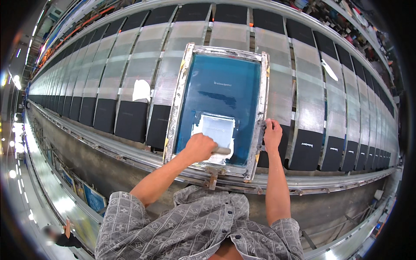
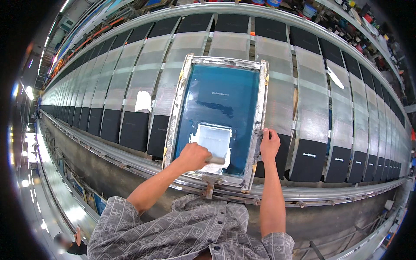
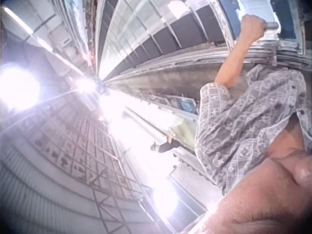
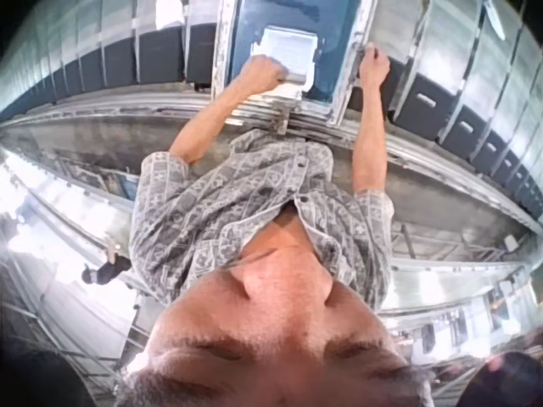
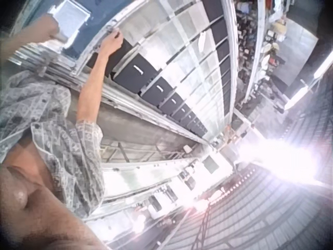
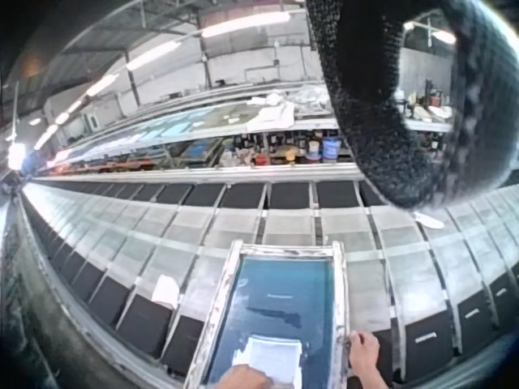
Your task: The person uses a squeegee to spread white ink across a screen printing frame mounted on a conveyor. The person repeatedly pulls the squeegee across the screen to distribute the ink evenly over the mesh.
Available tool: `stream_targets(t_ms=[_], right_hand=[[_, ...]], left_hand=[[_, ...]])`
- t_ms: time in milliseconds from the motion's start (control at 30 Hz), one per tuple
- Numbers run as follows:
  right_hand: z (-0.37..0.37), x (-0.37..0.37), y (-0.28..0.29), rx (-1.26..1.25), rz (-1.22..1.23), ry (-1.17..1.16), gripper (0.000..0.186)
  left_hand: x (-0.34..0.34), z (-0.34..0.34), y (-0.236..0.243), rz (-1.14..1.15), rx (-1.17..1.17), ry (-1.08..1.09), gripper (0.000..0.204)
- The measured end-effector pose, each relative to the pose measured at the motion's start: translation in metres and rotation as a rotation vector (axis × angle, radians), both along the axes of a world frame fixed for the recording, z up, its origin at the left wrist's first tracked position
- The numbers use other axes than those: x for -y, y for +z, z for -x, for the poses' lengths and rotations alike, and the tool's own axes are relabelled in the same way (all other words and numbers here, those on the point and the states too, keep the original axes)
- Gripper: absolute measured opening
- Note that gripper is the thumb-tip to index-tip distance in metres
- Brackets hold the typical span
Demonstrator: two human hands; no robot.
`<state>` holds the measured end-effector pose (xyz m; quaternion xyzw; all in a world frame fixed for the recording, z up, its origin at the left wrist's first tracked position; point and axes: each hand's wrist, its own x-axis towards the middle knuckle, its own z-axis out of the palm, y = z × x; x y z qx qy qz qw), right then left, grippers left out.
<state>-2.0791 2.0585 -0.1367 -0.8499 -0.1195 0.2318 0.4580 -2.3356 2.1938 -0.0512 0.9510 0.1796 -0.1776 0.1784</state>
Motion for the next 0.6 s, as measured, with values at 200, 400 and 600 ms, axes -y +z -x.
stream_targets(t_ms=[200, 400, 600], right_hand=[[-0.006, 0.003, -0.002, 0.042, 0.010, 0.008, 0.029], [-0.010, 0.004, -0.005, -0.037, -0.011, 0.005, 0.030], [-0.006, -0.014, 0.036, 0.112, 0.014, 0.023, 0.028]], left_hand=[[-0.052, -0.038, 0.008, -0.048, 0.133, 0.049, 0.020], [-0.051, -0.046, -0.002, -0.106, 0.270, 0.074, 0.024], [0.047, 0.053, 0.004, -0.311, 0.649, 0.103, 0.029]])
